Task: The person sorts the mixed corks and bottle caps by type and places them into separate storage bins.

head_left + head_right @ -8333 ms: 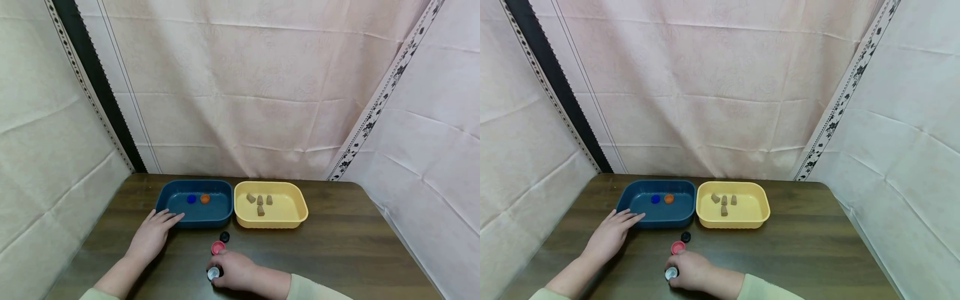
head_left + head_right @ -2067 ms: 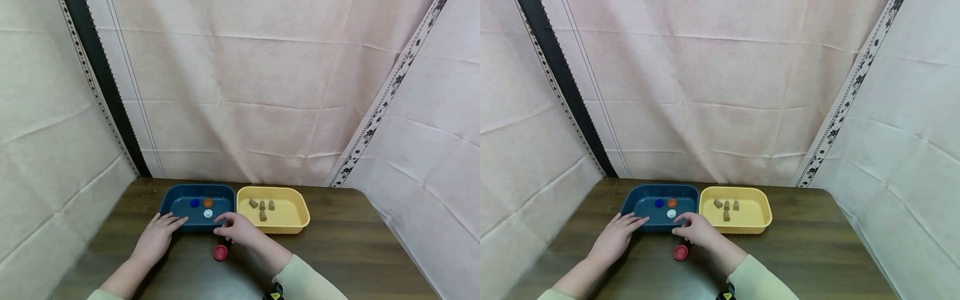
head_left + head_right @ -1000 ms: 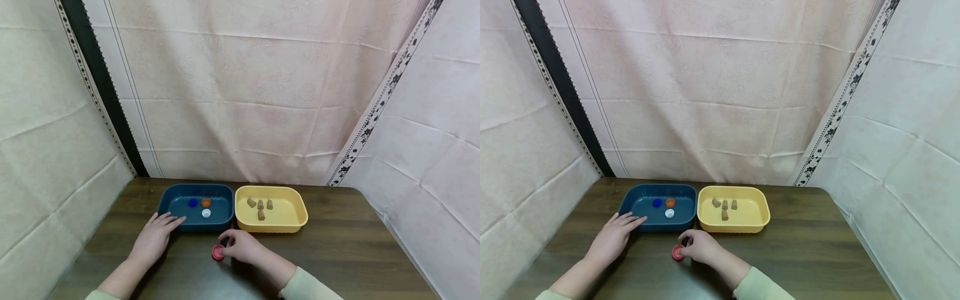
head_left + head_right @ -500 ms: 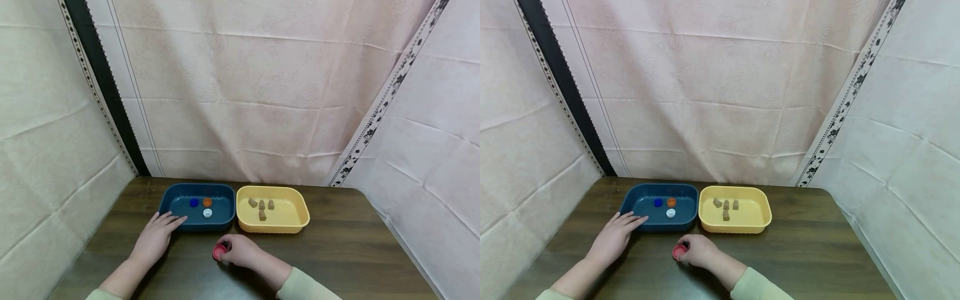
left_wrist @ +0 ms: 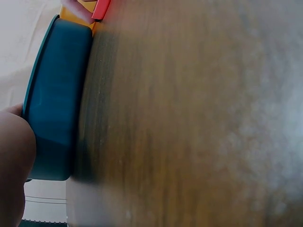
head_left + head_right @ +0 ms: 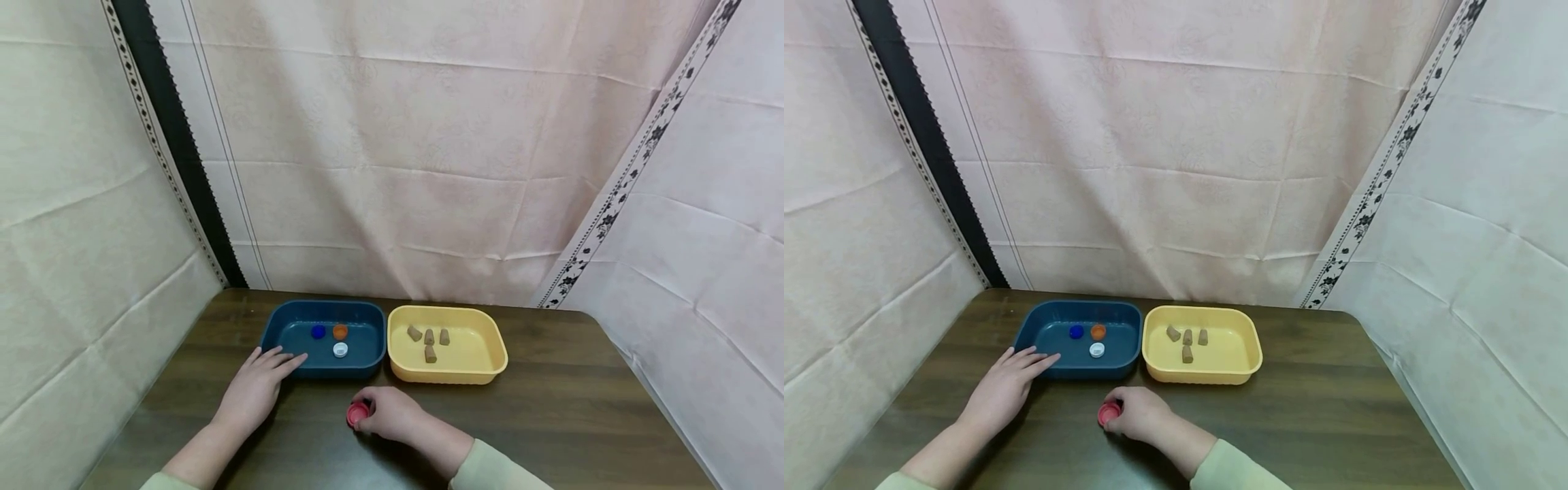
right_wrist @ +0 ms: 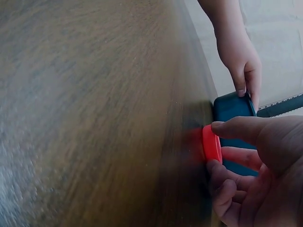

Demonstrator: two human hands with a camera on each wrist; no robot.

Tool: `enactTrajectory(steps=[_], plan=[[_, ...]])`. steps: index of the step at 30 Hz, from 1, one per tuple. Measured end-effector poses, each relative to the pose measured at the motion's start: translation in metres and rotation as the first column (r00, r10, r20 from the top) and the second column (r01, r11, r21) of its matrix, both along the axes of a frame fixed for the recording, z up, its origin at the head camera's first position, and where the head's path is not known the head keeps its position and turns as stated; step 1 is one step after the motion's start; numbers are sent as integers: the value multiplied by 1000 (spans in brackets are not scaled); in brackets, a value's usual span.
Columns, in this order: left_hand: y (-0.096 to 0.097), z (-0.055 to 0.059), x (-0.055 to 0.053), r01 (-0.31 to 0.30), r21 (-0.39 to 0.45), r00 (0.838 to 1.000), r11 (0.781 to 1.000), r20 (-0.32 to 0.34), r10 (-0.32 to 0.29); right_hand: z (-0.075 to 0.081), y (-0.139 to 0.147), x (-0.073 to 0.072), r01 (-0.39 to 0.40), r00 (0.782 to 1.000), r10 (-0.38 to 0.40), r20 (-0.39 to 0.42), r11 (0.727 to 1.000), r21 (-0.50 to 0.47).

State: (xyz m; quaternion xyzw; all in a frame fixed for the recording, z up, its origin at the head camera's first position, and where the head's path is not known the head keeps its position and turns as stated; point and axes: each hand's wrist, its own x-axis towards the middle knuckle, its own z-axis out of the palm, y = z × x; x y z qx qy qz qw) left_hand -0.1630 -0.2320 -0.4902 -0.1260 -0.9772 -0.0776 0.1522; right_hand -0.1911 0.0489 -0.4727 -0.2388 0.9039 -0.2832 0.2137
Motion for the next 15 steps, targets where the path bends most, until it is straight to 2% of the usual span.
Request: enactTrajectory(steps=[5,15], plan=[[0,-1,0,-1,-3,1000,1000,-11,1,0,0,1,-13,999,13,-34,1000,15],[-1,0,-1,-11,-8,1000,1000,18,11,-7,-2,1,-34,996,38,-85,998,57]])
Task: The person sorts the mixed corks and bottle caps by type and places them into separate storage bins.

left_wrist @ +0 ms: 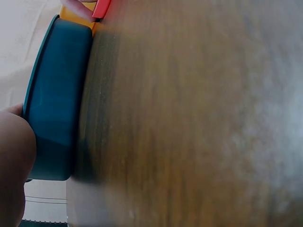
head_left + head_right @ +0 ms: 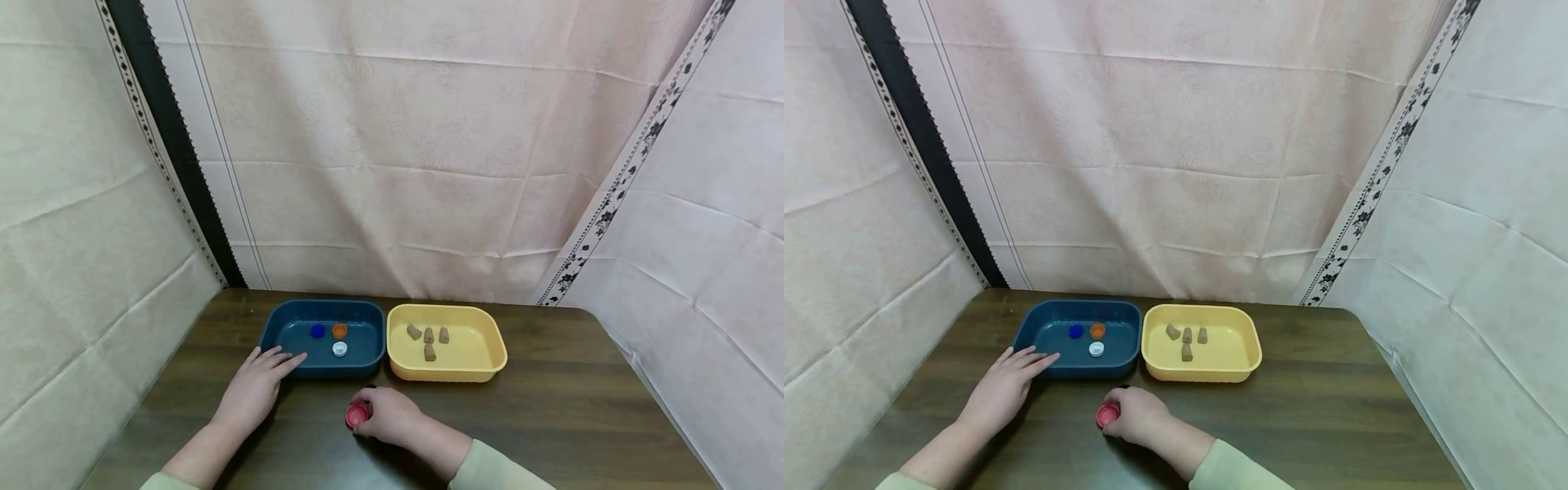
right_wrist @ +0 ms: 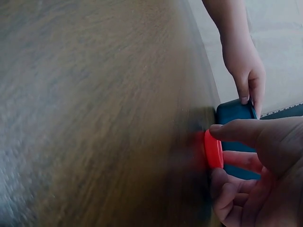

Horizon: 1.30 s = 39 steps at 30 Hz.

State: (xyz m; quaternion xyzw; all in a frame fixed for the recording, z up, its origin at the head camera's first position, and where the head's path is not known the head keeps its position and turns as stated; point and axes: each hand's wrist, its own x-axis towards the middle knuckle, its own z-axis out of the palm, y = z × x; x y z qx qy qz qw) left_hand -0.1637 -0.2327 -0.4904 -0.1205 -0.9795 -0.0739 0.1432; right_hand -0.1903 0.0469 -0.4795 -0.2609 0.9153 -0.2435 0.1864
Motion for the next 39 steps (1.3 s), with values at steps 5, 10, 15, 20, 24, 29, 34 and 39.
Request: enactTrajectory(steps=[5,10,15,20,24,29,34,39], plan=[[1,0,0,1,-3,1000,1000,2,-1,-1,-1,1,-8,1000,9,-23,1000,17],[1,1,1,-1,-6,1000,1000,8,1,1,0,3,-8,1000,8,-21,1000,14],[1,2,1,0,-2,1000,1000,7,0,3,0,4,-12,1000,12,-19,1000,0],[1,1,1,5,1,1000,1000,7,-5,8,1,4,-7,1000,7,-4,999,-43],[1,2,1,3,1,1000,1000,8,-3,20,2,2,15,1000,-13,24,996,-89],[1,2,1,-4,-5,1000,1000,14,4,35,4,-1,49,999,-45,27,987,-154],[1,1,1,2,-5,1000,1000,-2,-2,45,4,-5,63,998,-63,7,977,-206],[2,2,1,13,-3,1000,1000,-28,-13,52,3,-7,61,998,-60,11,968,-242]])
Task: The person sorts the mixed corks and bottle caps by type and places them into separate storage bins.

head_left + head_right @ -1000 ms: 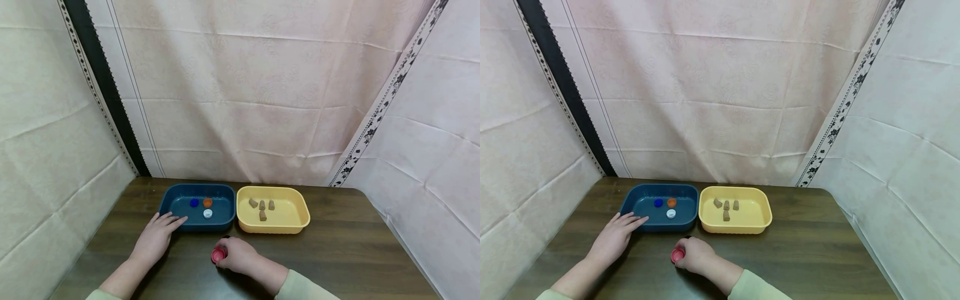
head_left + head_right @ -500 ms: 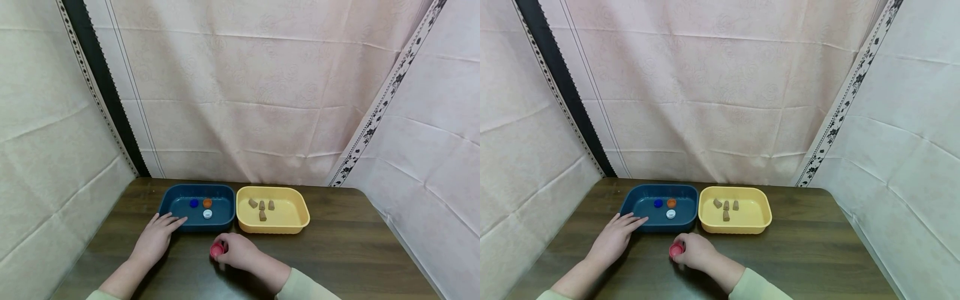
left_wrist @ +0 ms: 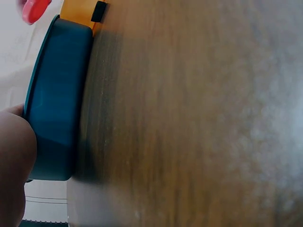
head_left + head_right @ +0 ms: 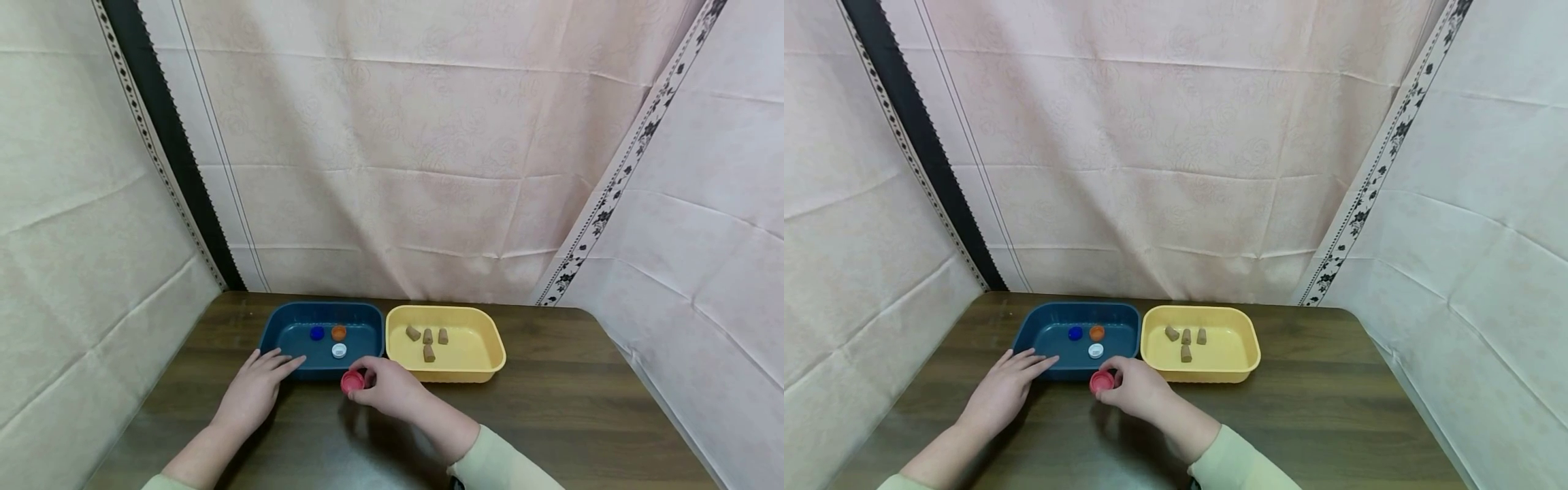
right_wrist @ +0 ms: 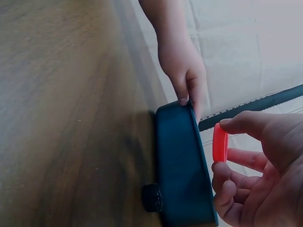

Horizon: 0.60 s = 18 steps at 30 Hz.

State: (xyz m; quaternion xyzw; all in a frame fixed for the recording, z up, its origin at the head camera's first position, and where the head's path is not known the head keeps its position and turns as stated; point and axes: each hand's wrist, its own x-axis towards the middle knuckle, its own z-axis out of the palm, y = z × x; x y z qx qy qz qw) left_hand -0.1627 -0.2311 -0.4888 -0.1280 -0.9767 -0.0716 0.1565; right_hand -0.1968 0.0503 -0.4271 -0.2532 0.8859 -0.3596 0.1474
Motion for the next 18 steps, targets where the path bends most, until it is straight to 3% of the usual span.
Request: enactTrajectory(steps=[8,18], plan=[[-1,-1,1,8,9,1000,1000,-26,-8,11,-5,-9,3,999,-1,33,999,-40],[-2,-2,1,13,11,1000,1000,-17,-13,27,-24,-36,35,996,-25,83,992,-119]])
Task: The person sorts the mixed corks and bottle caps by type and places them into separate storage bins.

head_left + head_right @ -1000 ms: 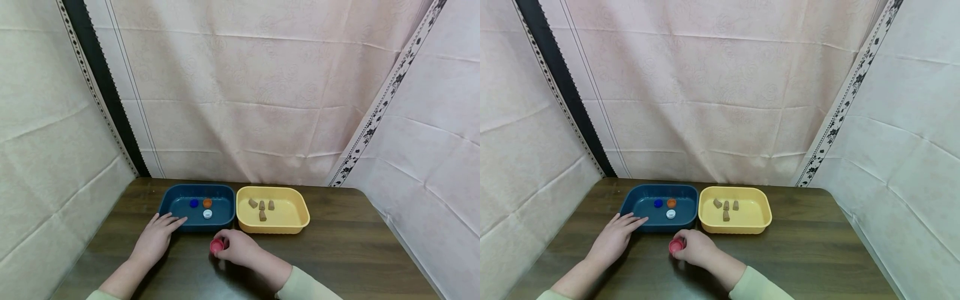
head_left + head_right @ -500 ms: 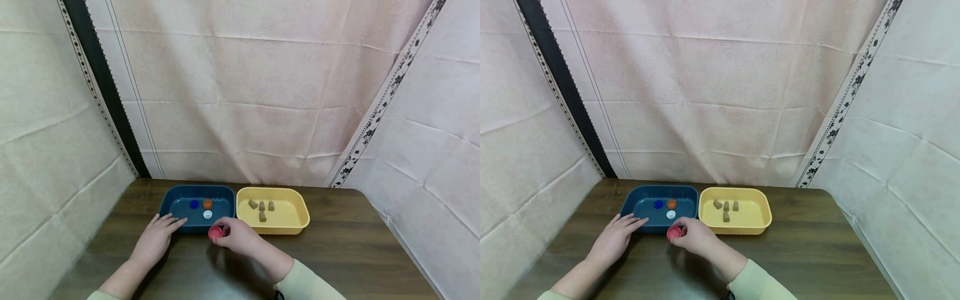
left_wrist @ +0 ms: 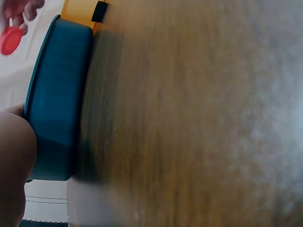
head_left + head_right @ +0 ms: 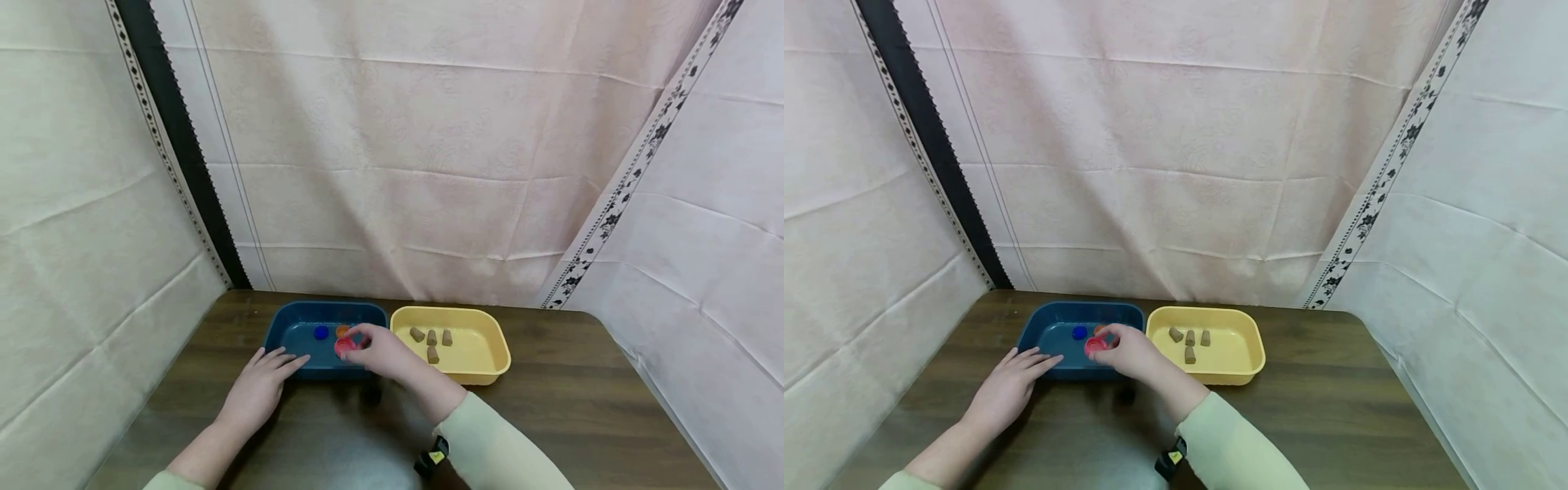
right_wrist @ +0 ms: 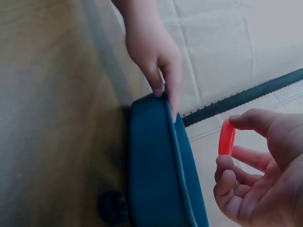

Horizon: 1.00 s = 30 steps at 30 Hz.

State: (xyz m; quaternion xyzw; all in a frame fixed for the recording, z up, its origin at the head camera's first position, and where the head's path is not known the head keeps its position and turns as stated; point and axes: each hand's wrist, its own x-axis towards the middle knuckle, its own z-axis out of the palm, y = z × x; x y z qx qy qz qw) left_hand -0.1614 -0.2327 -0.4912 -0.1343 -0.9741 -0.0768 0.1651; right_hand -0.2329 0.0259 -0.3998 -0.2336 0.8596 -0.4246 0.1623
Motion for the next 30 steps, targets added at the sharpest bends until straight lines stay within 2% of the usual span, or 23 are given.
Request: enactTrajectory(steps=[5,11,17,24,30], plan=[[0,1,1,-10,-3,1000,1000,8,10,7,-12,-15,7,998,-5,61,1000,-22],[0,2,1,-8,-2,1000,1000,6,8,12,-22,-24,13,994,-10,106,1000,-26],[0,2,1,-3,1,1000,1000,4,3,9,-31,-33,-2,993,4,121,1000,-13],[-1,2,1,-13,-5,1000,1000,5,13,6,-48,-53,-3,981,5,194,1000,-15],[1,3,0,-20,-4,1000,1000,18,20,5,-58,-64,-26,974,17,225,999,36]])
